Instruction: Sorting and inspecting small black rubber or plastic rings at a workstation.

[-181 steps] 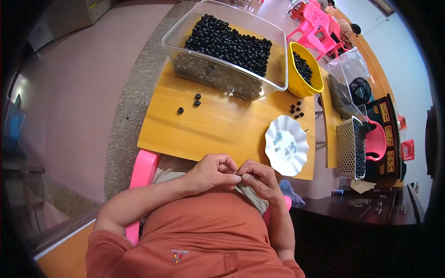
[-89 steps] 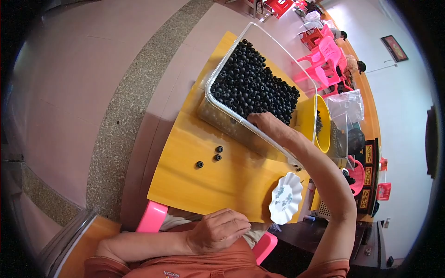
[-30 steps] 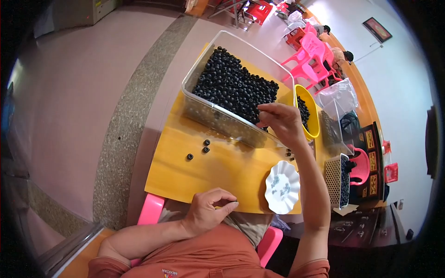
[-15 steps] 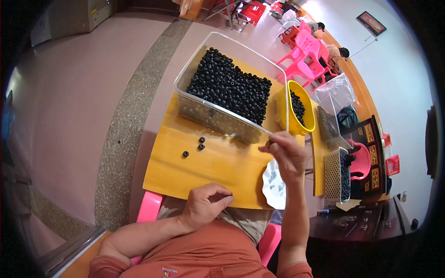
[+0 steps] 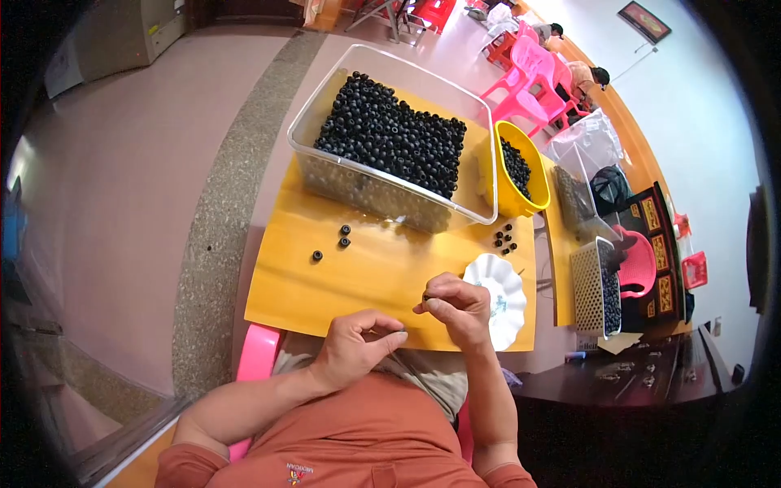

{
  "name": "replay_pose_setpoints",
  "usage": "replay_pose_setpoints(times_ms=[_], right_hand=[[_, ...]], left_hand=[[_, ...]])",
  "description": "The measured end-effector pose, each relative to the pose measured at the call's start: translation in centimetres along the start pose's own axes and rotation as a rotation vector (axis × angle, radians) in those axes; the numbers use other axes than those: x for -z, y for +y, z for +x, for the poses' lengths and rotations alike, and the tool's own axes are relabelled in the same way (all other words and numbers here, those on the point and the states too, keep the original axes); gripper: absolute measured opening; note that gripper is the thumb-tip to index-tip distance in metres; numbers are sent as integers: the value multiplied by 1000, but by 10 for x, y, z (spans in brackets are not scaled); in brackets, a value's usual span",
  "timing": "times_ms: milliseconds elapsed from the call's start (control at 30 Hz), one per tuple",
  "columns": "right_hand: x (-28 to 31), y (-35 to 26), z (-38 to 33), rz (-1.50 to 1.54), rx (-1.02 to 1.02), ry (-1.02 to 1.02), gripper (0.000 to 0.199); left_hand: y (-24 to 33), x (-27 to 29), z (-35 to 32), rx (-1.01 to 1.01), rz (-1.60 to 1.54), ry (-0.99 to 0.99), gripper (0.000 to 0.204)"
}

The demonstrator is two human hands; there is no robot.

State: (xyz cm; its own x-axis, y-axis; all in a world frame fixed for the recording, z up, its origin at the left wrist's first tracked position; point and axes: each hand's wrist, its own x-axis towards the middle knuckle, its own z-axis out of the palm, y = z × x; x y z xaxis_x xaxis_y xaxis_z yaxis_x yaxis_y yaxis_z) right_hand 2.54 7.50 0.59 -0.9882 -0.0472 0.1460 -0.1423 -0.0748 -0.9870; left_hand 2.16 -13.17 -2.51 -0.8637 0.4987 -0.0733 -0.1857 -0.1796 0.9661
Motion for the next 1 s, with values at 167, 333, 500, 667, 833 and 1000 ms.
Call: replay_pose_setpoints(times_ms=[167,333,500,667,833,1000], right_hand=[[-2,6,-8,154,-117,17,10],[3,23,-19,125,-137,18,10],[0,29,-24,138,-105,27,14],[-1,27,-29,221,-135,32,14],[-5,19,-30,274,-169,22,15],[1,17,-31,149,-240,-48,15]], left_hand=[[2,0,1,45,-51,-23,12],[-1,0,2,62,-90,-69,14],[-5,3,2,95,-168,-105,18],[-11,0,3,89,-143,-98,20],[-10,-1,3,65,-133,-104,20],[-11,0,4,84,-104,-126,16]])
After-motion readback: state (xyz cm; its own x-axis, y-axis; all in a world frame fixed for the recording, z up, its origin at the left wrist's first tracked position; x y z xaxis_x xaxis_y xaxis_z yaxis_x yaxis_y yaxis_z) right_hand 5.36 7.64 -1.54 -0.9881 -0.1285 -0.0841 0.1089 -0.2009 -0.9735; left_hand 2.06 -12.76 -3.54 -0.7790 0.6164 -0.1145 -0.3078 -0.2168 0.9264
